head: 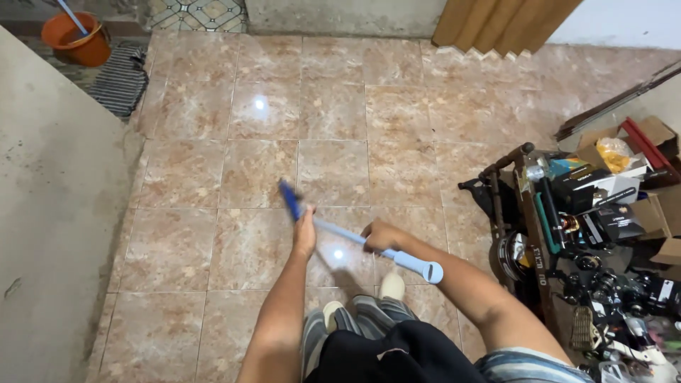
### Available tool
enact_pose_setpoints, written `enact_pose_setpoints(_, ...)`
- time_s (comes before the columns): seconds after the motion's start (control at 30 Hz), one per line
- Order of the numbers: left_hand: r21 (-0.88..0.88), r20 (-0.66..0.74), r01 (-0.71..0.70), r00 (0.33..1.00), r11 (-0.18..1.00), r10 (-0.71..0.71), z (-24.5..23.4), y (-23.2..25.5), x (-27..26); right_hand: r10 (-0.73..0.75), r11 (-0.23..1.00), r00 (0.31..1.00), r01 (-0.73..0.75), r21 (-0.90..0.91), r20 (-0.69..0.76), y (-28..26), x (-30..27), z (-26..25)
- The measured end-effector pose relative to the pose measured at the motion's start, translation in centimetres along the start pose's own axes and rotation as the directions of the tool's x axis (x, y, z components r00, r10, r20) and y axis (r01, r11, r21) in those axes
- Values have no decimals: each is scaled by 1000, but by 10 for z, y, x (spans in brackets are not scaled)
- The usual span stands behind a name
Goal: The recorder uses a squeegee to clean a tiled floor, moving from a hallway into a room with large speakers.
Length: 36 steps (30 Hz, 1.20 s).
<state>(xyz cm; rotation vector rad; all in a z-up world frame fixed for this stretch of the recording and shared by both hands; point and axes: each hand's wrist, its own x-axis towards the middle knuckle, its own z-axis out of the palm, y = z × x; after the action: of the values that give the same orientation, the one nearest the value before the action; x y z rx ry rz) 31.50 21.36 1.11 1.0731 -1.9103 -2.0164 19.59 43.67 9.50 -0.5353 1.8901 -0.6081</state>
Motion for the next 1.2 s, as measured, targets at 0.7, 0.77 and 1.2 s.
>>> enact_pose_setpoints(0.7,-83,-21,-22,1000,996,21,127,-8,-50,220,972,976,-219,83,-5,118,-40,-130)
enact_pose_setpoints(0.77,-124,-6,-1,1000,992,0,141,-17,-52,192,981,979,-191,22,-67,129,-34,-139)
enact_pose_setpoints(1.2,-36,-76,21,997,999,-24,172,-22,-79,95,991,993,-101,91,68,128,-95,-61)
